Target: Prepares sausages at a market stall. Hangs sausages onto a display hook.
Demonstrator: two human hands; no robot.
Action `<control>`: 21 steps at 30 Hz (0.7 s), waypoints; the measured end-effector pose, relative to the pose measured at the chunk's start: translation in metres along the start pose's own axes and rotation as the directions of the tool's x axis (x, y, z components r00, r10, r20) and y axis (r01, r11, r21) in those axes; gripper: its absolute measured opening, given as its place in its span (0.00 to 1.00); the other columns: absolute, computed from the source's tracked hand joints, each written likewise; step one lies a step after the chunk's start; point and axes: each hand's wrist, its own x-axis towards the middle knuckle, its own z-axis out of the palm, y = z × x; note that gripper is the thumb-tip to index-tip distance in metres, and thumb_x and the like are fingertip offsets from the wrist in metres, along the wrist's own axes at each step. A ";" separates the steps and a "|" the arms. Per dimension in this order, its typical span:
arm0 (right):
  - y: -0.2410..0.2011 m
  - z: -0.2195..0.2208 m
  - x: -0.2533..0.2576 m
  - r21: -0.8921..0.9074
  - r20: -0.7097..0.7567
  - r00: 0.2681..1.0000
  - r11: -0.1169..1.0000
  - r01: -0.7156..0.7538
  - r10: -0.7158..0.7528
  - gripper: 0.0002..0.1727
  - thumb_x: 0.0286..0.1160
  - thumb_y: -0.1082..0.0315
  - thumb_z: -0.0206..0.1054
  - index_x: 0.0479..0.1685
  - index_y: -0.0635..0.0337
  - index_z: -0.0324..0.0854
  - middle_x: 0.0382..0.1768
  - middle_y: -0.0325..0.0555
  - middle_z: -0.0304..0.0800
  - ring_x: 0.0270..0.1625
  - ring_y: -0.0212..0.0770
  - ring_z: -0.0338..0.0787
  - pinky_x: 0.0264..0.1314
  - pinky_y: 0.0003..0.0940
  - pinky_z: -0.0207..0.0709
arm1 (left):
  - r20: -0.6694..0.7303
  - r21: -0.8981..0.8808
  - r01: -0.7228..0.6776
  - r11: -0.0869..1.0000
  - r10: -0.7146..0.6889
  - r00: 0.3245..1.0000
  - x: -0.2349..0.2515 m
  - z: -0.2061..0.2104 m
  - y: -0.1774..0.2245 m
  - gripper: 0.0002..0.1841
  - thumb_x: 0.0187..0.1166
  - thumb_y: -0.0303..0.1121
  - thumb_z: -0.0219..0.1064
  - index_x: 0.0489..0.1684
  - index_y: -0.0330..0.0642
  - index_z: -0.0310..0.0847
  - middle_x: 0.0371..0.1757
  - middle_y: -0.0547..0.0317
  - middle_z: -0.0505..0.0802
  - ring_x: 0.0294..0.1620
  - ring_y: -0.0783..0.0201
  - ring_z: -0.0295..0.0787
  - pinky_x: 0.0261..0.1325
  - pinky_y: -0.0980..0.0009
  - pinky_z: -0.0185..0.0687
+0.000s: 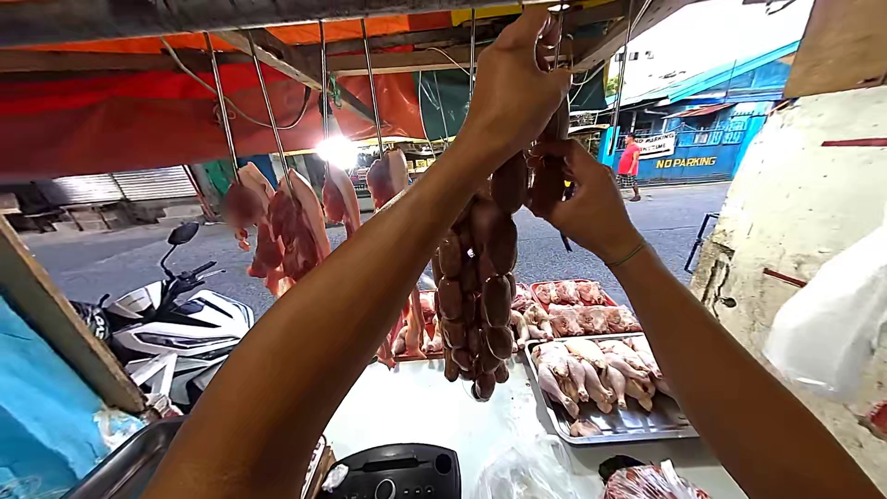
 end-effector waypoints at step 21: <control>0.026 -0.024 -0.017 -0.501 -0.132 0.948 0.845 0.189 -0.290 0.10 0.79 0.63 0.69 0.45 0.58 0.93 0.39 0.56 0.94 0.53 0.60 0.88 0.68 0.60 0.66 | -0.056 0.042 -0.290 0.956 0.292 0.955 0.092 0.036 -0.031 0.10 0.75 0.28 0.71 0.50 0.36 0.86 0.40 0.54 0.90 0.39 0.66 0.86 0.47 0.68 0.83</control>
